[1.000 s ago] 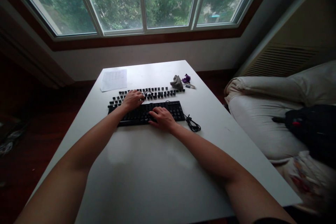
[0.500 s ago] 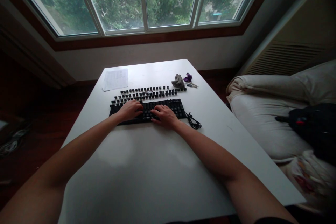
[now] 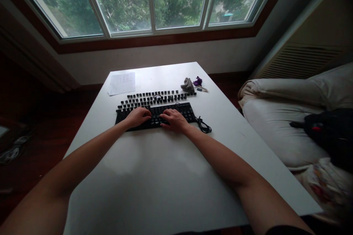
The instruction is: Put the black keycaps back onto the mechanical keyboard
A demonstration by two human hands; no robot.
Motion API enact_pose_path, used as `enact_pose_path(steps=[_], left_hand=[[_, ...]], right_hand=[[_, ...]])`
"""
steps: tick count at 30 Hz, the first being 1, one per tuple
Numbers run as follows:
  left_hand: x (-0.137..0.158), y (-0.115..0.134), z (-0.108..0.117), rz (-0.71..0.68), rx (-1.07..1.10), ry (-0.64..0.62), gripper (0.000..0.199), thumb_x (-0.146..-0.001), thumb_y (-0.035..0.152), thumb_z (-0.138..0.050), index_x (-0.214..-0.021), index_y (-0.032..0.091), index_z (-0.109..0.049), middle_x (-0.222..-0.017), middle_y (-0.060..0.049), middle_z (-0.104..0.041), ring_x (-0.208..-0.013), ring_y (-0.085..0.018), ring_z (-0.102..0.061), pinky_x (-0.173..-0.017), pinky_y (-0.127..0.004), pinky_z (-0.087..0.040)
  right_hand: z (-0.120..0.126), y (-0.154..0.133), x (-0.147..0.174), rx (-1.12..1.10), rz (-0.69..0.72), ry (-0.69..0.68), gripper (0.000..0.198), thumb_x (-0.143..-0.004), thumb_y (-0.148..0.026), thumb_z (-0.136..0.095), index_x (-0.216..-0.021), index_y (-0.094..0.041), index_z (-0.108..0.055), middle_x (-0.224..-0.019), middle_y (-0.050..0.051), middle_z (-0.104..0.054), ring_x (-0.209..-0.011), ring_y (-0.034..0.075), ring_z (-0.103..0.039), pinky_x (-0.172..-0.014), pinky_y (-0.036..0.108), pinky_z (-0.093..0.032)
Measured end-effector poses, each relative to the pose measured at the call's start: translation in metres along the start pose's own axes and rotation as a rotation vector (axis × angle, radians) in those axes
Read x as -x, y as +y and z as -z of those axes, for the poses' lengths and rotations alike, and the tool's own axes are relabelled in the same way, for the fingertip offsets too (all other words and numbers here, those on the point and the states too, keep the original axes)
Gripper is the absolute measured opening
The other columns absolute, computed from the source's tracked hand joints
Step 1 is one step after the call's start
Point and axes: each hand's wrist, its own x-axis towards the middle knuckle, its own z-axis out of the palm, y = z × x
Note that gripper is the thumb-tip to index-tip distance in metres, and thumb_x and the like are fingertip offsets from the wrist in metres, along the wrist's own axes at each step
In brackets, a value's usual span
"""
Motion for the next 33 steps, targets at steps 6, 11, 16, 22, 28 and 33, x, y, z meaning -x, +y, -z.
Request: enact_pose_path(steps=[6, 11, 16, 22, 28, 33], left_hand=[[0.002, 0.009, 0.001, -0.013, -0.097, 0.057, 0.017, -0.091, 0.037, -0.065, -0.098, 0.026, -0.076, -0.096, -0.003, -0.074, -0.093, -0.022, -0.064, -0.08, -0.033, -0.046], [0.002, 0.016, 0.006, -0.062, -0.205, 0.045, 0.015, -0.092, 0.036, -0.065, -0.097, 0.026, -0.075, -0.096, -0.004, -0.073, -0.093, -0.023, -0.064, -0.079, -0.033, -0.045], [0.002, 0.018, 0.007, -0.063, -0.255, 0.026, 0.017, -0.093, 0.035, -0.063, -0.099, 0.026, -0.075, -0.099, -0.005, -0.073, -0.093, -0.022, -0.066, -0.078, -0.032, -0.045], [0.003, 0.018, 0.004, -0.03, -0.239, 0.042, 0.018, -0.094, 0.036, -0.061, -0.101, 0.026, -0.075, -0.1, -0.004, -0.072, -0.093, -0.022, -0.066, -0.076, -0.031, -0.046], [0.004, 0.024, 0.003, -0.055, -0.304, 0.05, 0.015, -0.092, 0.034, -0.063, -0.096, 0.024, -0.073, -0.099, -0.006, -0.072, -0.093, -0.023, -0.066, -0.079, -0.033, -0.047], [0.006, 0.025, 0.002, -0.04, -0.289, 0.058, 0.016, -0.092, 0.036, -0.063, -0.097, 0.025, -0.073, -0.097, -0.005, -0.074, -0.092, -0.023, -0.067, -0.078, -0.033, -0.047]], right_hand=[[-0.002, 0.0, 0.0, -0.002, -0.002, 0.003, 0.042, -0.095, -0.046, -0.064, -0.128, -0.021, -0.064, -0.118, 0.012, -0.061, -0.106, 0.027, -0.054, -0.09, 0.04, -0.04], [-0.002, 0.0, 0.0, -0.002, -0.002, 0.007, 0.042, -0.094, -0.046, -0.065, -0.128, -0.021, -0.064, -0.119, 0.012, -0.061, -0.106, 0.027, -0.054, -0.089, 0.04, -0.04], [-0.002, -0.001, 0.0, -0.016, -0.011, 0.007, 0.042, -0.094, -0.045, -0.066, -0.129, -0.021, -0.064, -0.119, 0.012, -0.061, -0.106, 0.028, -0.054, -0.09, 0.041, -0.04], [-0.002, -0.002, 0.0, -0.007, -0.018, 0.0, 0.043, -0.094, -0.046, -0.064, -0.129, -0.021, -0.064, -0.119, 0.012, -0.061, -0.106, 0.028, -0.054, -0.09, 0.041, -0.04], [-0.003, -0.002, 0.001, -0.013, -0.02, 0.001, 0.042, -0.094, -0.045, -0.065, -0.129, -0.022, -0.063, -0.119, 0.012, -0.061, -0.106, 0.027, -0.053, -0.09, 0.04, -0.04], [-0.002, -0.002, 0.001, -0.016, -0.02, 0.005, 0.043, -0.094, -0.045, -0.066, -0.129, -0.022, -0.063, -0.119, 0.012, -0.061, -0.105, 0.027, -0.054, -0.09, 0.04, -0.04]])
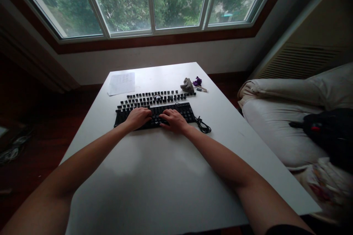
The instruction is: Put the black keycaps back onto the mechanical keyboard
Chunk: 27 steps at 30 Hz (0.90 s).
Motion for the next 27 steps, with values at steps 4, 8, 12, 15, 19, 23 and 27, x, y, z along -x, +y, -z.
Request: enact_pose_path(steps=[4, 8, 12, 15, 19, 23, 27], left_hand=[[0.004, 0.0, -0.006, 0.038, 0.071, 0.066, 0.018, -0.094, 0.035, -0.059, -0.096, 0.025, -0.074, -0.097, -0.005, -0.075, -0.093, -0.023, -0.068, -0.078, -0.033, -0.048], [0.004, -0.005, -0.016, 0.182, 0.309, 0.054, 0.017, -0.091, 0.035, -0.062, -0.095, 0.025, -0.075, -0.092, -0.002, -0.076, -0.085, -0.021, -0.069, -0.073, -0.031, -0.048], [0.0, -0.012, -0.024, 0.273, 0.501, 0.013, 0.017, -0.087, 0.037, -0.066, -0.092, 0.023, -0.076, -0.087, -0.001, -0.076, -0.081, -0.019, -0.069, -0.07, -0.03, -0.048], [-0.001, -0.012, -0.026, 0.268, 0.497, 0.038, 0.017, -0.086, 0.036, -0.065, -0.091, 0.023, -0.075, -0.086, -0.001, -0.076, -0.079, -0.019, -0.068, -0.069, -0.03, -0.047], [0.002, -0.007, -0.027, 0.247, 0.439, 0.062, 0.014, -0.087, 0.034, -0.064, -0.09, 0.023, -0.072, -0.086, -0.002, -0.075, -0.079, -0.019, -0.067, -0.068, -0.029, -0.046], [0.005, -0.004, -0.027, 0.236, 0.393, 0.087, 0.012, -0.089, 0.033, -0.063, -0.09, 0.024, -0.071, -0.087, -0.001, -0.074, -0.078, -0.019, -0.066, -0.067, -0.028, -0.043], [0.004, -0.007, -0.025, 0.24, 0.414, 0.06, 0.012, -0.088, 0.033, -0.065, -0.089, 0.024, -0.072, -0.086, -0.001, -0.075, -0.078, -0.019, -0.066, -0.067, -0.028, -0.042]], right_hand=[[0.001, -0.001, 0.0, 0.011, 0.0, -0.003, 0.042, -0.094, -0.046, -0.064, -0.129, -0.021, -0.064, -0.119, 0.012, -0.061, -0.106, 0.028, -0.054, -0.09, 0.041, -0.04], [0.0, -0.001, 0.0, 0.021, 0.004, -0.005, 0.042, -0.095, -0.047, -0.063, -0.127, -0.021, -0.064, -0.118, 0.012, -0.062, -0.105, 0.028, -0.054, -0.09, 0.041, -0.04], [0.0, 0.0, 0.0, 0.019, 0.003, -0.002, 0.042, -0.095, -0.046, -0.064, -0.128, -0.021, -0.064, -0.119, 0.012, -0.062, -0.106, 0.028, -0.054, -0.091, 0.041, -0.04], [0.0, -0.001, 0.0, 0.021, 0.006, -0.005, 0.042, -0.095, -0.047, -0.064, -0.128, -0.021, -0.064, -0.119, 0.012, -0.061, -0.106, 0.028, -0.054, -0.091, 0.041, -0.04], [-0.001, -0.002, 0.0, 0.02, 0.002, -0.002, 0.042, -0.095, -0.046, -0.064, -0.128, -0.021, -0.064, -0.12, 0.012, -0.061, -0.106, 0.028, -0.054, -0.09, 0.041, -0.04], [-0.003, -0.003, 0.001, 0.018, 0.0, 0.014, 0.041, -0.095, -0.046, -0.064, -0.128, -0.021, -0.064, -0.119, 0.012, -0.062, -0.106, 0.028, -0.054, -0.091, 0.041, -0.04], [-0.004, -0.004, 0.001, 0.02, 0.002, 0.029, 0.04, -0.095, -0.046, -0.065, -0.126, -0.021, -0.065, -0.117, 0.012, -0.062, -0.105, 0.028, -0.055, -0.089, 0.041, -0.041]])
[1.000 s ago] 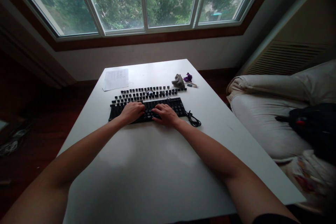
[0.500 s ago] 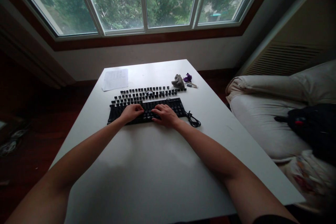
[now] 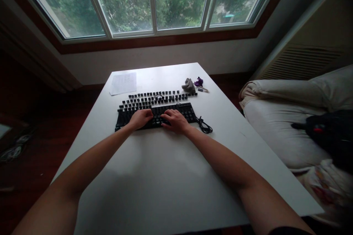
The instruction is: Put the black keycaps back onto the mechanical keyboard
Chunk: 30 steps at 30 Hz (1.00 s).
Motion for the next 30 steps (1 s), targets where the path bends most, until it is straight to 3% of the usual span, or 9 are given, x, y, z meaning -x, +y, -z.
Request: enact_pose_path(steps=[6, 17, 25, 30], left_hand=[[-0.003, 0.001, 0.002, 0.048, -0.03, -0.034, 0.01, -0.086, 0.031, -0.066, -0.087, 0.025, -0.074, -0.086, -0.001, -0.075, -0.078, -0.019, -0.067, -0.066, -0.028, -0.041], [-0.003, 0.002, -0.002, 0.074, -0.005, 0.046, 0.014, -0.088, 0.034, -0.063, -0.092, 0.024, -0.073, -0.089, -0.001, -0.076, -0.082, -0.019, -0.067, -0.071, -0.029, -0.044], [-0.034, -0.015, 0.004, 0.07, -0.183, 0.239, 0.014, -0.089, 0.028, -0.061, -0.095, 0.024, -0.073, -0.099, -0.005, -0.072, -0.093, -0.023, -0.064, -0.079, -0.033, -0.046], [-0.055, -0.028, 0.005, -0.022, -0.251, 0.222, 0.015, -0.088, 0.026, -0.063, -0.095, 0.024, -0.075, -0.097, -0.006, -0.069, -0.098, -0.025, -0.061, -0.085, -0.035, -0.045]], right_hand=[[0.0, -0.002, -0.001, -0.005, 0.002, 0.002, 0.041, -0.094, -0.046, -0.065, -0.127, -0.021, -0.064, -0.117, 0.012, -0.062, -0.105, 0.028, -0.055, -0.089, 0.042, -0.041], [0.001, -0.001, -0.001, 0.002, 0.01, 0.009, 0.041, -0.095, -0.047, -0.065, -0.126, -0.021, -0.064, -0.117, 0.012, -0.062, -0.104, 0.027, -0.055, -0.089, 0.041, -0.041], [0.004, 0.001, -0.002, -0.003, 0.024, -0.003, 0.04, -0.093, -0.047, -0.066, -0.124, -0.021, -0.065, -0.116, 0.011, -0.061, -0.103, 0.027, -0.054, -0.088, 0.04, -0.04], [0.005, 0.001, -0.002, 0.021, 0.027, -0.015, 0.04, -0.092, -0.047, -0.067, -0.122, -0.021, -0.065, -0.114, 0.011, -0.062, -0.102, 0.027, -0.054, -0.087, 0.04, -0.04]])
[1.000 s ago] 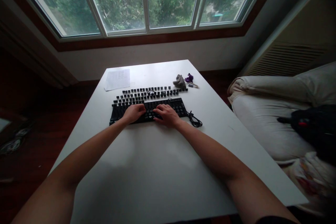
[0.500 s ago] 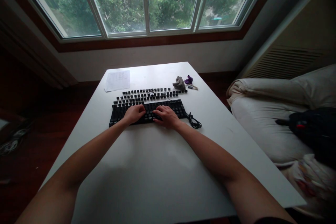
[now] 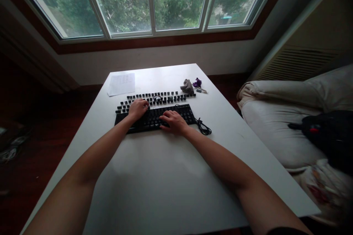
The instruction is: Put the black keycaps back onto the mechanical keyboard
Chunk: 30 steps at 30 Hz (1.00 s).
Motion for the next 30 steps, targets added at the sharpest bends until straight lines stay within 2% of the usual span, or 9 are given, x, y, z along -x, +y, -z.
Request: enact_pose_path(steps=[7, 16, 22, 30], left_hand=[[-0.016, -0.004, -0.01, -0.072, -0.04, -0.062, 0.016, -0.086, 0.033, -0.067, -0.094, 0.025, -0.077, -0.095, -0.007, -0.068, -0.094, -0.026, -0.059, -0.087, -0.038, -0.043], [-0.021, -0.005, -0.007, -0.046, -0.071, -0.122, 0.016, -0.084, 0.035, -0.068, -0.092, 0.026, -0.078, -0.097, -0.007, -0.07, -0.096, -0.026, -0.059, -0.087, -0.037, -0.044], [-0.019, 0.008, -0.009, -0.031, -0.079, -0.121, 0.018, -0.087, 0.032, -0.064, -0.094, 0.027, -0.079, -0.101, -0.008, -0.073, -0.103, -0.028, -0.059, -0.093, -0.039, -0.043], [-0.02, 0.012, -0.012, -0.038, -0.054, -0.107, 0.02, -0.086, 0.027, -0.063, -0.1, 0.027, -0.078, -0.098, -0.007, -0.075, -0.099, -0.027, -0.061, -0.093, -0.038, -0.043]], right_hand=[[0.001, -0.002, 0.001, 0.022, -0.019, 0.003, 0.04, -0.093, -0.047, -0.065, -0.123, -0.02, -0.065, -0.115, 0.012, -0.061, -0.102, 0.027, -0.053, -0.086, 0.039, -0.039], [0.002, 0.0, 0.002, 0.0, -0.015, -0.006, 0.039, -0.094, -0.047, -0.065, -0.124, -0.021, -0.064, -0.115, 0.012, -0.061, -0.103, 0.028, -0.052, -0.086, 0.04, -0.039], [0.003, 0.0, 0.002, -0.019, -0.019, -0.012, 0.04, -0.093, -0.046, -0.065, -0.125, -0.021, -0.064, -0.116, 0.012, -0.061, -0.104, 0.028, -0.052, -0.087, 0.04, -0.039], [0.002, 0.0, 0.003, -0.005, -0.013, -0.01, 0.04, -0.094, -0.047, -0.065, -0.124, -0.021, -0.064, -0.116, 0.012, -0.061, -0.104, 0.028, -0.052, -0.088, 0.04, -0.039]])
